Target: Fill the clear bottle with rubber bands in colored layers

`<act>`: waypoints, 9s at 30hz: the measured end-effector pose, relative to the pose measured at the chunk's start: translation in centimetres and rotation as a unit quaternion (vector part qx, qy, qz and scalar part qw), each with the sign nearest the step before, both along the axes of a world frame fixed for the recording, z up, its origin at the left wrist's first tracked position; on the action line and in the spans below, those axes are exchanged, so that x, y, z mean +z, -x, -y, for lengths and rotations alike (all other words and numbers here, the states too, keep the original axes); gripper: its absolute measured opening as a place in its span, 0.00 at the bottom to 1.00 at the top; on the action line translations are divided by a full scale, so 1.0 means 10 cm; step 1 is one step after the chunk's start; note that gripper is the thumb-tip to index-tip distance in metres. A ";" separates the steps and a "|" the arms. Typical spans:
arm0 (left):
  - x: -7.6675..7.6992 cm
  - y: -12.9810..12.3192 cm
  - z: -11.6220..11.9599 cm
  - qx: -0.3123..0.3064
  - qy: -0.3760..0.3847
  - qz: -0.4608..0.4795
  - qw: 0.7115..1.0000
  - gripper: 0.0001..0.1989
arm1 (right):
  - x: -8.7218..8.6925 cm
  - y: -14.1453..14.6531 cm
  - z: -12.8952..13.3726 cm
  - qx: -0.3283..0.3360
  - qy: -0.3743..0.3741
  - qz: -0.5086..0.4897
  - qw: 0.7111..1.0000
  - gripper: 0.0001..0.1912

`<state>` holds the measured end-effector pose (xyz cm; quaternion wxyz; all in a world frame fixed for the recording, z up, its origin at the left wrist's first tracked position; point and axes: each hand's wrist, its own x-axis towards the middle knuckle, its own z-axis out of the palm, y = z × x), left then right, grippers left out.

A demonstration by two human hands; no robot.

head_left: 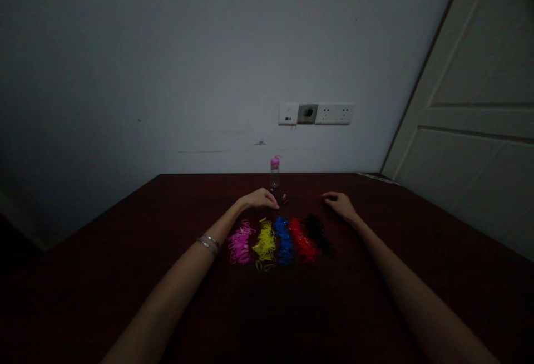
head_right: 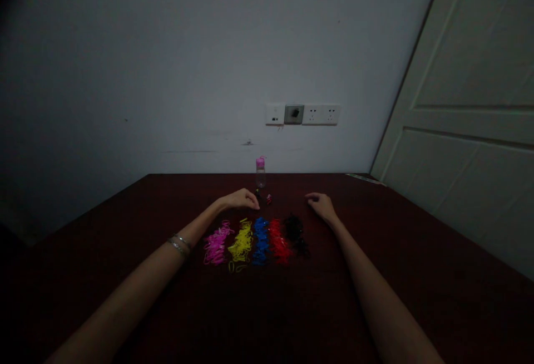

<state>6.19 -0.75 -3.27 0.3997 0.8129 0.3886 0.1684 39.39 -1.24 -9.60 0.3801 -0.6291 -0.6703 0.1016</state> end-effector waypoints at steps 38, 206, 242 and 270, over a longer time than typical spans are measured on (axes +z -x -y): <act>-0.04 -0.36 0.30 -0.041 -0.041 -0.073 0.996 0.05 | 0.03 0.04 0.06 0.003 0.008 0.015 1.000 0.13; -0.24 0.39 -0.20 0.389 0.041 0.146 0.908 0.12 | 0.98 0.43 0.28 0.311 0.395 0.004 0.865 0.13; -0.15 -0.25 -0.09 0.050 -0.183 -0.136 0.972 0.08 | 0.07 0.19 -0.01 0.032 0.036 -0.060 0.997 0.13; 0.14 -0.56 0.28 -0.113 -0.062 -0.101 0.986 0.06 | 0.10 0.21 0.02 0.039 0.031 -0.039 0.998 0.12</act>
